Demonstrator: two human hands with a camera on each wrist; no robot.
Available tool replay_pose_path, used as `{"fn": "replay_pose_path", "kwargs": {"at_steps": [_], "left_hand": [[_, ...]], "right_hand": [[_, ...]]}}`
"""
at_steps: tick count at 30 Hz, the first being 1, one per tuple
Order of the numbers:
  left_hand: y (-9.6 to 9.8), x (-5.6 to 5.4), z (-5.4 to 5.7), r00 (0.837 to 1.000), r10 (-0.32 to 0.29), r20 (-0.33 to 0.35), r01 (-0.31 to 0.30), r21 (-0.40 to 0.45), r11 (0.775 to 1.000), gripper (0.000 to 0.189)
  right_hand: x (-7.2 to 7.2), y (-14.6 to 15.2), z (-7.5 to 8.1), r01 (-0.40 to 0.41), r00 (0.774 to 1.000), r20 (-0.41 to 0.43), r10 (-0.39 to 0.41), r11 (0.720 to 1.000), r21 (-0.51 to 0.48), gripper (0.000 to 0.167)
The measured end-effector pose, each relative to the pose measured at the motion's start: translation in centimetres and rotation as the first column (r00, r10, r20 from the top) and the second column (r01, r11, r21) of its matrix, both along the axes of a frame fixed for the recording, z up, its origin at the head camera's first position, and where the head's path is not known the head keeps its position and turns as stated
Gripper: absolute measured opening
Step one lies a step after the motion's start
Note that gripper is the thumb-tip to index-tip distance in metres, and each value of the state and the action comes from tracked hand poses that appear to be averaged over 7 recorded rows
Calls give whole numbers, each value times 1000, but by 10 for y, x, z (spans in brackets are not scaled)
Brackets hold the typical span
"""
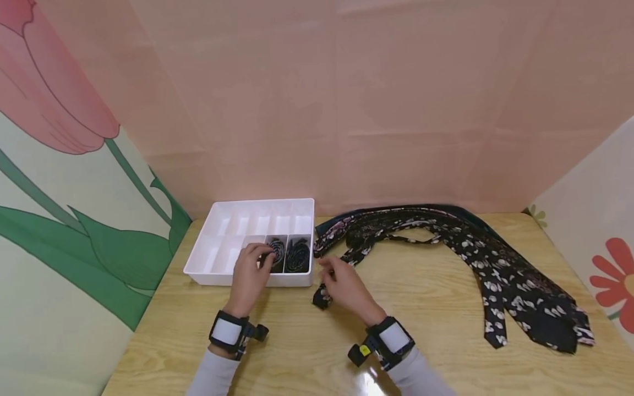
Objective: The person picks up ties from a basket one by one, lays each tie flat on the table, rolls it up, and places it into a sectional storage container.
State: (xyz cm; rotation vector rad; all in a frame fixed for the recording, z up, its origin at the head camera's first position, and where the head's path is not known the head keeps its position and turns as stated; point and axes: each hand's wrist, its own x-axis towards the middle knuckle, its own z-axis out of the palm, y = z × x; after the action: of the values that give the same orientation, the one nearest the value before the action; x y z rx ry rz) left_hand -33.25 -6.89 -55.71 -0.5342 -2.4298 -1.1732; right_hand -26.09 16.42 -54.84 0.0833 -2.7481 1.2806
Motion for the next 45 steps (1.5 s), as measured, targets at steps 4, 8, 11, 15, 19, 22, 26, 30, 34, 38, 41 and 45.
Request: {"fn": "replay_pose_path", "kwargs": {"at_steps": [4, 8, 11, 15, 19, 22, 26, 30, 34, 38, 41, 45], "left_hand": [[-3, 13, 3, 996, -4, -93, 8, 46, 999, 14], [1, 35, 3, 975, -145, -170, 147, 1, 989, 16], [13, 51, -2, 940, -310, -140, 293, -131, 947, 15], [32, 61, -17, 907, -421, -17, 391, -335, 857, 27], [45, 61, -33, 913, -404, 52, 383, -449, 807, 39], [50, 59, -37, 925, -378, 32, 347, -477, 808, 29], [47, 57, -34, 932, -361, -1, 318, -472, 822, 8], [37, 53, -29, 931, -356, 82, 355, -432, 829, 5], [23, 49, -29, 912, -360, 197, 409, -377, 831, 15], [7, 46, -31, 898, -352, 265, 427, -335, 840, 18], [-6, 43, -33, 894, -334, 299, 423, -316, 849, 14], [-24, 41, -33, 887, -313, 338, 415, -292, 862, 10]], "right_hand": [[0, 21, -3, 108, 989, -119, -90, 981, 158, 25], [4, 36, -8, 134, 985, -135, -104, 963, 234, 24], [5, 42, -12, 131, 986, -137, -97, 955, 265, 31], [6, 44, -16, 117, 987, -139, -80, 951, 285, 41], [6, 46, -20, 92, 988, -147, -51, 954, 286, 44], [6, 50, -21, 100, 985, -167, -49, 944, 313, 43], [7, 60, -23, 133, 983, -165, -80, 930, 343, 41], [9, 71, -25, 154, 981, -167, -102, 930, 335, 39], [12, 81, -24, 164, 977, -185, -109, 935, 315, 38], [17, 93, -22, 211, 964, -222, -148, 933, 292, 43], [22, 104, -21, 280, 941, -268, -205, 919, 279, 47], [29, 121, -19, 354, 912, -313, -264, 893, 279, 48]]}}
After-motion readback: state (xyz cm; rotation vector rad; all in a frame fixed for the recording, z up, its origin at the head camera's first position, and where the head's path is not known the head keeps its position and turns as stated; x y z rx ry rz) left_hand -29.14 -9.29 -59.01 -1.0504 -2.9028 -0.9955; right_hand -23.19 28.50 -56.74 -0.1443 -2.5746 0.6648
